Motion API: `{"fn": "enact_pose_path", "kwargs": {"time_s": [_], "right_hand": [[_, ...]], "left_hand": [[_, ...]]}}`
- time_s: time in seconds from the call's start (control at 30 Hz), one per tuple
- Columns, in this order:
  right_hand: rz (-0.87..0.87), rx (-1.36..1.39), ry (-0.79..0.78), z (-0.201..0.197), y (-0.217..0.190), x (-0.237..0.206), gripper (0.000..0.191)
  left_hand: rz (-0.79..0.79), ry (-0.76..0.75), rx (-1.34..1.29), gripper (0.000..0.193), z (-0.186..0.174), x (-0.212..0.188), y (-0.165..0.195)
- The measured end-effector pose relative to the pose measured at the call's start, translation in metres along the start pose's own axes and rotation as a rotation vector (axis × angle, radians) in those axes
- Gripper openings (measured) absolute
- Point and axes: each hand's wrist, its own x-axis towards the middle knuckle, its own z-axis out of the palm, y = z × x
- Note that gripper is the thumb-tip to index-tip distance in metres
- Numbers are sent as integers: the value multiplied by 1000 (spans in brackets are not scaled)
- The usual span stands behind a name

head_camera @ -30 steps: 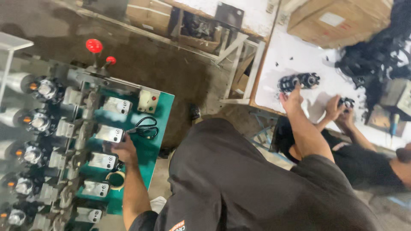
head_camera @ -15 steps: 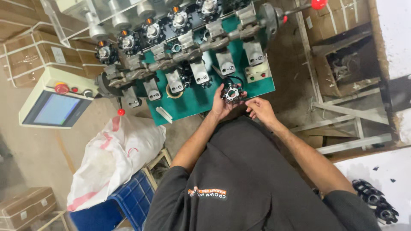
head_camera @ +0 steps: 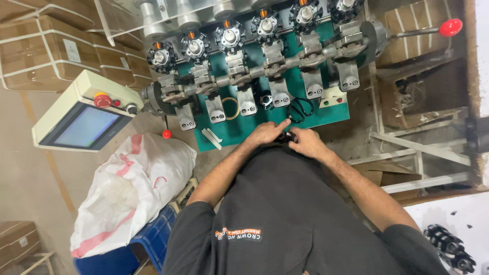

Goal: The person loads small black motor components into the stations of a multi-spindle winding machine, pulls the red-handled lever to run the machine, and uses pliers on the parts. They remove finished wound components from the machine and place them into a blue bin.

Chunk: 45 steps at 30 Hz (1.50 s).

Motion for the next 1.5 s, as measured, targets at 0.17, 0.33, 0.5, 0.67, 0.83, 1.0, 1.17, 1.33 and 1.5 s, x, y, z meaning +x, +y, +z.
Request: {"fn": "enact_pose_path", "kwargs": {"time_s": [0.17, 0.33, 0.5, 0.67, 0.83, 1.0, 1.17, 1.33, 1.5], "right_hand": [[472, 1045, -45, 8, 54, -6, 16], [701, 1654, 137, -48, 91, 15, 11], [404, 1803, 191, -112, 108, 24, 14], [347, 1730, 86, -143, 120, 24, 17], [372, 1723, 11, -148, 138, 27, 16], [391, 1743, -20, -152, 138, 22, 16], [275, 1364, -167, -158, 122, 2, 30], [370, 1129, -183, -128, 122, -7, 33], [367, 981, -209, -84, 113, 24, 31]], "left_hand": [[2, 69, -225, 80, -5, 23, 17], [86, 83, -816, 60, 33, 81, 57], [355, -6, -1565, 54, 66, 124, 127], [504, -111, -1884, 64, 69, 141, 179], [560, -88, -1822, 71, 59, 137, 197], [512, -55, -1733, 74, 57, 140, 196], [422, 220, -1120, 61, 51, 130, 161], [156, 812, 717, 65, 18, 85, 73], [79, 944, 254, 52, -19, 63, 32]]}}
